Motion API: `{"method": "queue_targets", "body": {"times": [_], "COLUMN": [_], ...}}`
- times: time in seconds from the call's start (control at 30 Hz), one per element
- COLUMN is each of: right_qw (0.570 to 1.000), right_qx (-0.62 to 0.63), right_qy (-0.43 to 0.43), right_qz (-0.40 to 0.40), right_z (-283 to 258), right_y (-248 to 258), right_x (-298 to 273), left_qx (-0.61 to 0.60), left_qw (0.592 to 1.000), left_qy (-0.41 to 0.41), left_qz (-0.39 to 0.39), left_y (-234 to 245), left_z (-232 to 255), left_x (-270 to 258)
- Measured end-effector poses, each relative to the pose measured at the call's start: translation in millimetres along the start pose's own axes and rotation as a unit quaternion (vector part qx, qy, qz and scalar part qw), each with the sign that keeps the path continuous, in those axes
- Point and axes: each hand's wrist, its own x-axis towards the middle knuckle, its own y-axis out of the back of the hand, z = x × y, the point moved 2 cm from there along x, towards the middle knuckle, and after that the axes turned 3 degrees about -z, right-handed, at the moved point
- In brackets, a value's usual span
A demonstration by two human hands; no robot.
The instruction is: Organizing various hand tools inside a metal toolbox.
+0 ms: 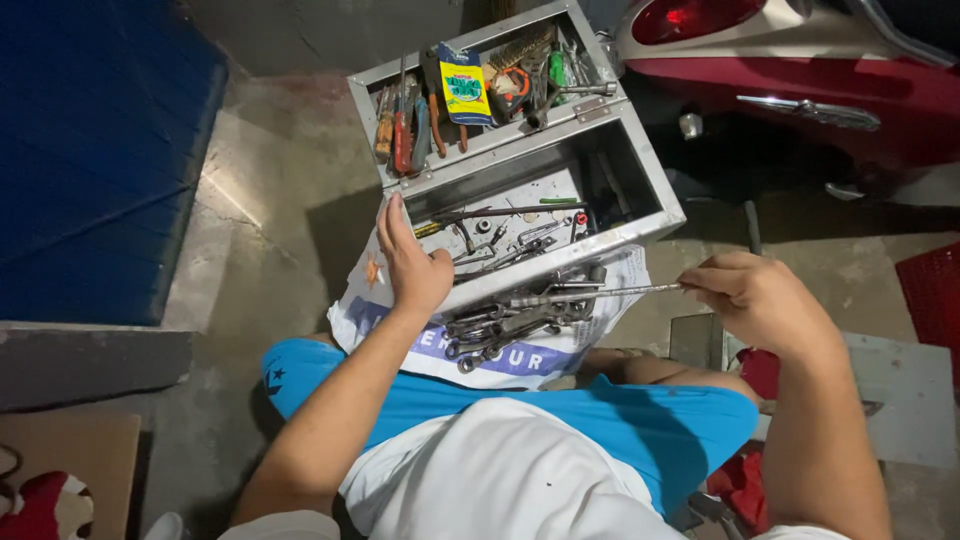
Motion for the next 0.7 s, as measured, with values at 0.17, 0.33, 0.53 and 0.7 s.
{"method": "queue_targets", "body": {"times": [0.17,0.33,0.53,0.7], "right_qw": [0.999,0.992,0.988,0.994], "right_qx": [-0.026,0.03,0.021,-0.009], "right_qy": [0.009,0.006,0.007,0.003], "right_qz": [-0.04,-0.119,-0.153,-0.113], "right_z": [17.2,7.0,-12.6,-27.7], "right_y": [-39.0,-114.0,-189.6,-195.9], "right_x": [-1.4,13.6,44.3,45.9], "left_qx": [0.009,0.01,0.016,0.012], "left_qw": [1.0,1.0,1.0,1.0], "left_qy": [-0.015,0.024,0.019,0.002], "left_qz": [0.013,-0.015,-0.016,0.0], "left_y": [-2.8,-0.2,1.1,0.3], "left_z": [-3.6,1.6,2.9,0.5], "left_x": [0.9,2.2,2.4,0.9]}}
